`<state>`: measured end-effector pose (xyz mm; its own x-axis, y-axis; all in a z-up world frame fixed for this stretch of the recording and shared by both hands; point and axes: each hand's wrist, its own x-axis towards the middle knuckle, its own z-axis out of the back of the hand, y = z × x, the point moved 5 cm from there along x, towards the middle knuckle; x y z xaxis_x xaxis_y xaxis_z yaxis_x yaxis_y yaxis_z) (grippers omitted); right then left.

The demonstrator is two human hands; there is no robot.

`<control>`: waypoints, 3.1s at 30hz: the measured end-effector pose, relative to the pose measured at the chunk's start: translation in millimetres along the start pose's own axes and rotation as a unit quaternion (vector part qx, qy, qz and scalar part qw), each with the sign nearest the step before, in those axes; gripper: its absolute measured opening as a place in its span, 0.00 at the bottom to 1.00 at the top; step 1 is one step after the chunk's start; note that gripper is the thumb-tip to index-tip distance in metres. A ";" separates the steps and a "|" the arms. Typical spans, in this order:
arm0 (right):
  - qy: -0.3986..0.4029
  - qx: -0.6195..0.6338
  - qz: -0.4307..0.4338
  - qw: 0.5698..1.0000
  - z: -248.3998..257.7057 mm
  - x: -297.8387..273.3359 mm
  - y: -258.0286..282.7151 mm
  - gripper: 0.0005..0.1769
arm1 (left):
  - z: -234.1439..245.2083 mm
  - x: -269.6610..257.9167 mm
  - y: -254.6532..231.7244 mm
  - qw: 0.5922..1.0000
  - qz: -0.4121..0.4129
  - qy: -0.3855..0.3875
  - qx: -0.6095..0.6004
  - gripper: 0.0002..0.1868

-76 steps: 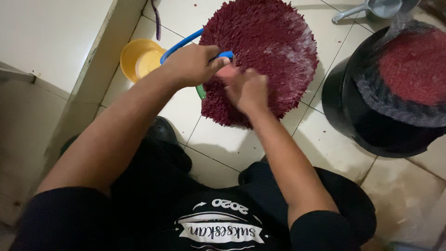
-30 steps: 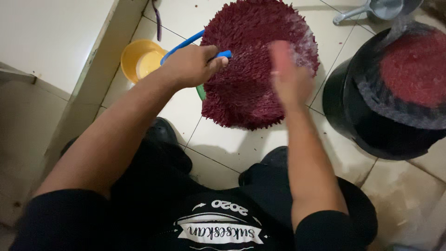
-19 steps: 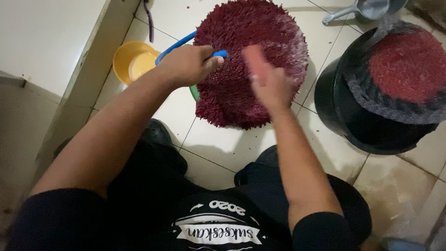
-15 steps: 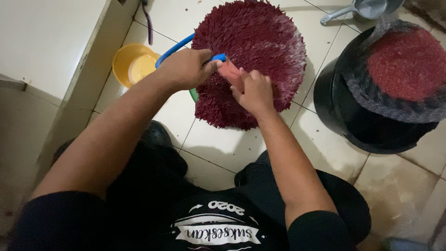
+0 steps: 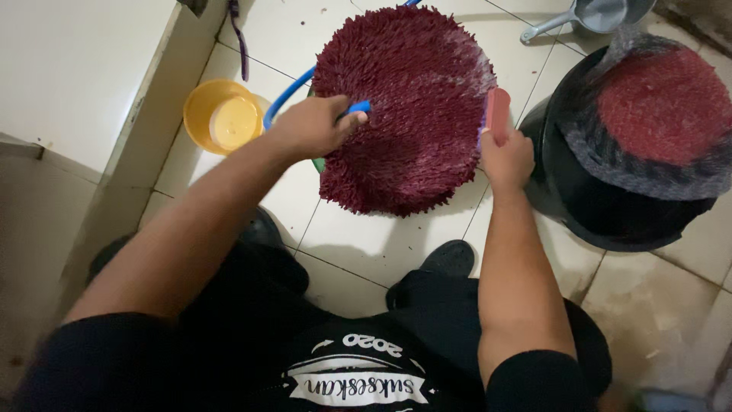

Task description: The person scrubs a maroon bath mat with a pink brush while holding a blue hose nozzle. The mat is placed on a green bucket, and the person scrubs it thoroughly with soap suds visible.

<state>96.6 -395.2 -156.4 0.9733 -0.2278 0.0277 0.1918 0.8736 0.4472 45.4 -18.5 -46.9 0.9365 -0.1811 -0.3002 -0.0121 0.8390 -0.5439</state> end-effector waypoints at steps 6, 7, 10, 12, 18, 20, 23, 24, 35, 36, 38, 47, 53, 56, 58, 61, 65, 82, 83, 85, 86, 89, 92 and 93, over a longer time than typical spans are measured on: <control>0.100 0.247 -0.116 0.957 -33.6 15.0 -24.1 0.20 | -25.7 29.3 40.1 0.997 0.077 -0.022 0.001 0.28; 0.122 0.257 -0.111 0.952 -40.4 14.0 -24.8 0.20 | -28.4 34.6 48.0 0.995 0.095 -0.031 0.023 0.29; 0.149 0.273 -0.108 0.944 -47.6 12.3 -27.9 0.18 | -42.2 47.6 65.4 0.985 0.148 -0.064 0.067 0.32; 0.157 0.279 -0.109 0.941 -48.0 10.6 -23.5 0.18 | -51.4 49.5 72.8 0.977 0.182 -0.094 0.067 0.34; 0.153 0.237 -0.082 0.956 -36.8 9.8 -4.6 0.18 | -69.8 55.8 80.8 0.966 0.230 -0.115 -0.016 0.23; 0.132 0.228 -0.037 0.964 -33.7 10.1 4.9 0.19 | -76.2 59.8 83.7 0.966 0.235 -0.111 0.006 0.20; 0.103 0.208 0.010 0.973 -32.0 8.6 14.8 0.20 | -69.9 59.1 89.9 0.965 0.229 -0.125 0.024 0.23; 0.092 0.201 0.027 0.975 -31.6 9.1 18.0 0.21 | -62.7 56.8 91.6 0.965 0.226 -0.133 0.028 0.25; 0.048 0.142 0.139 0.979 -40.9 1.5 59.0 0.24 | -20.8 39.4 104.5 0.950 0.283 -0.127 0.042 0.22; 0.052 0.143 0.140 0.978 -40.5 -0.1 62.6 0.25 | -20.6 37.7 109.1 0.949 0.286 -0.129 0.040 0.21; 0.061 0.145 0.141 0.977 -39.6 -4.7 69.7 0.27 | -23.4 35.0 119.7 0.944 0.306 -0.108 0.049 0.19; 0.142 0.014 0.147 0.979 -45.0 -16.9 100.7 0.29 | -18.4 28.1 125.1 0.946 0.309 -0.091 0.044 0.35; 0.154 0.026 0.109 0.982 -57.7 -11.0 76.9 0.31 | -12.9 62.5 108.3 0.955 0.270 -0.126 0.015 0.31; 0.117 0.055 0.123 0.984 -64.5 -7.5 65.1 0.28 | -22.2 83.3 113.7 0.956 0.280 -0.089 0.011 0.29; 0.136 0.088 0.105 0.981 -71.4 -4.6 57.9 0.28 | -28.8 96.0 118.9 0.959 0.273 -0.079 0.012 0.28; 0.157 0.067 0.098 0.980 -74.2 -3.8 58.1 0.28 | -30.9 104.1 129.4 0.959 0.271 -0.088 0.003 0.24; 0.171 0.013 0.093 0.981 -64.1 -4.2 68.5 0.29 | -23.2 102.4 142.5 0.950 0.294 -0.103 0.008 0.21; 0.124 -0.048 0.157 0.978 -29.8 -17.5 118.7 0.28 | 8.5 67.8 117.8 0.947 0.257 -0.191 0.041 0.28; 0.100 -0.064 0.188 0.975 -28.2 -21.0 129.7 0.29 | 9.4 65.2 107.3 0.953 0.243 -0.176 0.031 0.29; 0.170 -0.056 0.179 0.967 -37.9 -30.4 144.1 0.28 | -1.1 59.5 86.3 0.968 0.212 -0.136 0.002 0.28; 0.204 -0.051 0.175 0.962 -44.6 -35.4 152.3 0.28 | -8.7 56.7 79.3 0.974 0.195 -0.112 -0.017 0.27; 0.234 -0.091 0.280 0.927 -62.5 -56.1 177.2 0.24 | -38.7 52.0 62.6 0.985 0.161 -0.060 -0.001 0.23; 0.107 -0.061 0.374 0.919 -51.2 -61.6 174.0 0.35 | -59.8 39.9 51.9 0.990 0.133 -0.043 0.009 0.22; 0.110 -0.090 0.338 0.930 -50.7 -53.0 164.3 0.35 | -61.5 37.2 48.3 0.992 0.121 -0.041 0.005 0.23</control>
<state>82.9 -217.8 -129.7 0.8779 0.4755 0.0561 -0.4745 0.8481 0.2359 58.2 -16.3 -132.6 0.9320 0.0693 -0.3557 -0.2375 0.8583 -0.4550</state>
